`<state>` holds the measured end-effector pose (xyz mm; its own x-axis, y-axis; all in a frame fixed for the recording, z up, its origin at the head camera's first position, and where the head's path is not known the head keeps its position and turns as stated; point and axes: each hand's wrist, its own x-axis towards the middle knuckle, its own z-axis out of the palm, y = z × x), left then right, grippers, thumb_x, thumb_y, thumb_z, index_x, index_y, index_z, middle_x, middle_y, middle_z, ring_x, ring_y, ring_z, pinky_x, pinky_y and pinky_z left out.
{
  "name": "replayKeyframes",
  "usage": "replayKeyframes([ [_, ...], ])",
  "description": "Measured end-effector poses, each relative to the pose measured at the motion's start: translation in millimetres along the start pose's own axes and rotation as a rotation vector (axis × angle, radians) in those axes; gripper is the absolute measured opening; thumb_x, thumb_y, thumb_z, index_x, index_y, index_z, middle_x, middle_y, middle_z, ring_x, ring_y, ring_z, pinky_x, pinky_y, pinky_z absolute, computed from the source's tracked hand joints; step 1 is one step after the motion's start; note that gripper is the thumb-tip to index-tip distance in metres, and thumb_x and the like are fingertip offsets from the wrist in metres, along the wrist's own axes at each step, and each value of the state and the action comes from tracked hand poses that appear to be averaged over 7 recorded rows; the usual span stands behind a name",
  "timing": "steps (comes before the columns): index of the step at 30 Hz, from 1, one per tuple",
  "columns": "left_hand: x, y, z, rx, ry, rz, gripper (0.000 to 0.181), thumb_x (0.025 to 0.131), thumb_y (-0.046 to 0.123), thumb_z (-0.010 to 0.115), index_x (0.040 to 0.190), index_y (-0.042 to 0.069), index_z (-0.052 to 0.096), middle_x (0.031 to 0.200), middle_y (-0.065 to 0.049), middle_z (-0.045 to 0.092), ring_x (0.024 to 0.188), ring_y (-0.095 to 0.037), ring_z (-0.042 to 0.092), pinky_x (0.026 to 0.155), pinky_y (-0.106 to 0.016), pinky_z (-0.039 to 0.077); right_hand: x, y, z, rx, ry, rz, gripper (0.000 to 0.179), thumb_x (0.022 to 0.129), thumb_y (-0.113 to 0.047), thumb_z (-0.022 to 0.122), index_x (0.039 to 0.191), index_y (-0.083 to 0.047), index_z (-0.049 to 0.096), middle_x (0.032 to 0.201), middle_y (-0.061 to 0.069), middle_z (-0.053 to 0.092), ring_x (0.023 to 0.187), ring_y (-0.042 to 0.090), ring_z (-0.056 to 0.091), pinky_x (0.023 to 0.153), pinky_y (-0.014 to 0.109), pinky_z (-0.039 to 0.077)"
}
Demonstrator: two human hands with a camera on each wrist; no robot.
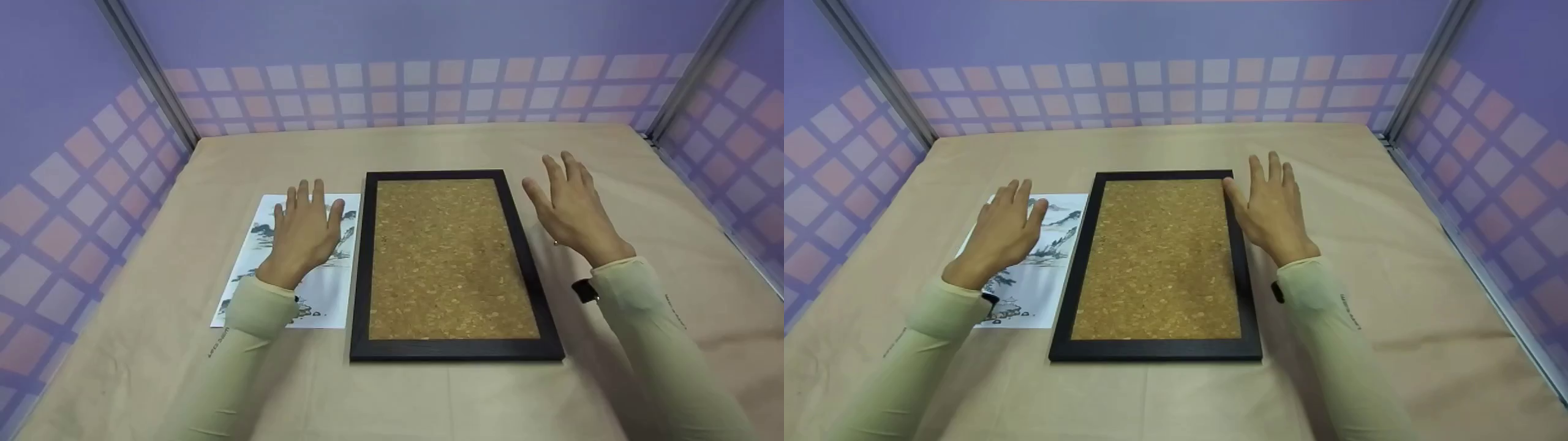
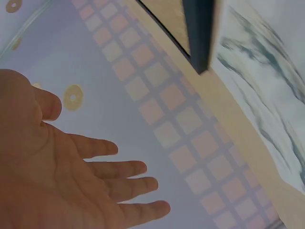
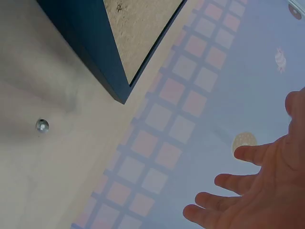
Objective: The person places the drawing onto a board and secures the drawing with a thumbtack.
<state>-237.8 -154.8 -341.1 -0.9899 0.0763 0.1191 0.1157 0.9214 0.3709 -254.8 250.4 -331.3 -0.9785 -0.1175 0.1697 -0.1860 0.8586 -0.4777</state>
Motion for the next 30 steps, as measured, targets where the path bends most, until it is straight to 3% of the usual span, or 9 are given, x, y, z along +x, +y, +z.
replayKeyframes([
  [4,-3.6,-24.6,-2.3,0.015,0.012,-0.029,0.070,0.111,0.042,0.026,0.159,-0.009,0.020,0.162,-0.036,0.021,0.151,-0.054,0.018,0.119,-0.069,0.017,-0.2,2,-4,0.006,0.018,0.001,0.083,0.106,-0.062,0.026,0.163,-0.002,0.014,0.168,0.029,-0.003,0.154,0.051,-0.001,0.118,0.070,0.009],
  [10,-15.7,-56.8,-4.6,0.004,0.004,-0.138,0.073,0.111,0.041,0.025,0.155,-0.017,0.021,0.153,-0.042,0.031,0.140,-0.058,0.034,0.111,-0.067,0.034,0.6,7,-5,0.005,0.021,0.007,0.084,0.107,-0.060,0.026,0.162,0.003,0.014,0.166,0.032,0.001,0.152,0.055,0.003,0.117,0.071,0.013],
  [17,-25.4,-83.8,-6.8,-0.010,-0.061,-0.244,0.076,0.110,0.041,0.024,0.151,-0.023,0.018,0.146,-0.048,0.031,0.135,-0.063,0.035,0.107,-0.071,0.035,-0.9,18,-4,0.003,0.014,0.031,0.085,0.108,-0.059,0.024,0.159,0.008,0.016,0.164,0.036,0.008,0.147,0.060,0.010,0.115,0.072,0.016],
  [24,-35.1,-104.6,-7.8,0.026,-0.148,-0.322,0.077,0.110,0.041,0.026,0.149,-0.025,0.015,0.143,-0.050,0.030,0.130,-0.065,0.037,0.104,-0.072,0.038,-1.1,26,-1,-0.002,-0.017,0.043,0.085,0.107,-0.060,0.022,0.158,0.008,0.020,0.162,0.036,0.010,0.144,0.062,0.014,0.113,0.072,0.018],
  [30,-40.2,-111.6,-8.5,0.062,-0.206,-0.338,0.077,0.109,0.039,0.034,0.148,-0.025,0.017,0.139,-0.051,0.034,0.124,-0.066,0.043,0.098,-0.070,0.043,1.2,38,9,-0.015,-0.096,0.061,0.085,0.107,-0.059,0.017,0.157,0.010,0.022,0.160,0.038,0.012,0.143,0.063,0.015,0.112,0.073,0.019],
])
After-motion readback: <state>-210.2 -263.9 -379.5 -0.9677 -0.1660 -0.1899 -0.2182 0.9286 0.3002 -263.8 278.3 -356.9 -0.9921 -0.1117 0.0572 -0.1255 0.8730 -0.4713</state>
